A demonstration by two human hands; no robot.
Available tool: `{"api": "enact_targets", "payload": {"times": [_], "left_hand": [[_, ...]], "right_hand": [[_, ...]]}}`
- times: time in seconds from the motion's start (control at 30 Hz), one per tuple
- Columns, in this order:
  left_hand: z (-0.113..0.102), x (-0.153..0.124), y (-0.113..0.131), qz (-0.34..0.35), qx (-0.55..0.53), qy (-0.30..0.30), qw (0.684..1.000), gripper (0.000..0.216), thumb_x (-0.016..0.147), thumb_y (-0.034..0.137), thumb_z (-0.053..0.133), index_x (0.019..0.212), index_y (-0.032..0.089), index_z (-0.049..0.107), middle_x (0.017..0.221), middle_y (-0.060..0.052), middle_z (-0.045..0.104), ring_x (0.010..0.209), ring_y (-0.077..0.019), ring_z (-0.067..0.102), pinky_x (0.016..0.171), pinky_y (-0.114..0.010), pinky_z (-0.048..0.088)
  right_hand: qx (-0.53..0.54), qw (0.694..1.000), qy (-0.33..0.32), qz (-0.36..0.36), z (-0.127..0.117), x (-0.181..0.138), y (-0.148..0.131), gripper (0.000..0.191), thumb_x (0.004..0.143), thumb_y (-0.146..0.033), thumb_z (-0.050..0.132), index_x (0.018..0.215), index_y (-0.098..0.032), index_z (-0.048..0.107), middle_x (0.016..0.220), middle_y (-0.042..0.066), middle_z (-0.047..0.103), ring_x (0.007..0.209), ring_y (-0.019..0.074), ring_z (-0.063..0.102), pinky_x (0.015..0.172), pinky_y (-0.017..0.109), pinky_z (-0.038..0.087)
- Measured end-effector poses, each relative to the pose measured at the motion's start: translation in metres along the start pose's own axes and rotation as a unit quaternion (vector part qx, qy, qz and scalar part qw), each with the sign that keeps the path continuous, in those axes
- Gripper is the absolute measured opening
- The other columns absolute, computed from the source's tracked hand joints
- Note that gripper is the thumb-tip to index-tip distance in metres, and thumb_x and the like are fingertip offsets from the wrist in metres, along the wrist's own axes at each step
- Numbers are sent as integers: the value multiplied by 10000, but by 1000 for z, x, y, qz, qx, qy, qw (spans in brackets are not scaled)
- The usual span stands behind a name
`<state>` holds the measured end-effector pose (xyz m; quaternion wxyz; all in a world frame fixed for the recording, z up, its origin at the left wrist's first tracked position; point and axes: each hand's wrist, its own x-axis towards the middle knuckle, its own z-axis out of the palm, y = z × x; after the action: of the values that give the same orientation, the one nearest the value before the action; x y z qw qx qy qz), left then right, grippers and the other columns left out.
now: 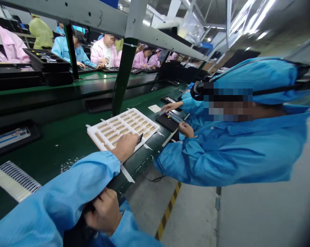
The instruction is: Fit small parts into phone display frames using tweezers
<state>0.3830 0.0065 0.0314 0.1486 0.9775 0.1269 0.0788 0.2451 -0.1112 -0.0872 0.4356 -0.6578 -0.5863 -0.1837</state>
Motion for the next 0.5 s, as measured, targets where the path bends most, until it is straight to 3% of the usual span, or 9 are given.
{"api": "enact_targets", "payload": {"times": [0.13,0.23,0.3,0.4,0.5], "left_hand": [[-27,-9,2,25,-2,40,999,198,1030,316,693,1093,131,724,1085,-67,767,996,-191,752,922,-415,645],[-67,-38,-1,65,-15,106,992,341,1125,271,444,1189,112,739,1192,-38,771,1170,-204,733,1036,-387,585],[-95,-67,-10,80,-25,148,985,502,1145,311,275,1323,137,711,1284,3,745,1227,-177,697,1045,-325,540],[-122,-125,-30,71,-27,207,975,398,1127,301,404,1309,179,736,1231,-14,761,1099,-131,720,939,-264,565],[-131,-200,-50,55,-13,244,968,295,1072,222,555,1286,254,755,1222,-9,762,1036,-133,729,889,-245,590]], "right_hand": [[58,997,48,16,-5,7,-1,80,827,-221,619,763,-203,664,700,55,644,648,198,615,534,302,496],[153,986,46,47,-18,12,-2,137,913,-172,604,976,-164,726,903,99,725,827,209,689,709,325,606],[210,973,53,77,-27,10,-1,218,990,-159,550,1105,-160,735,1025,118,743,946,216,714,823,357,629],[240,949,88,184,-35,4,5,346,1103,-267,428,1133,-180,761,1155,134,733,1089,239,721,931,411,623],[290,894,85,332,-34,2,11,519,1149,-469,356,1054,-175,772,960,97,736,807,181,728,687,304,610]]}}
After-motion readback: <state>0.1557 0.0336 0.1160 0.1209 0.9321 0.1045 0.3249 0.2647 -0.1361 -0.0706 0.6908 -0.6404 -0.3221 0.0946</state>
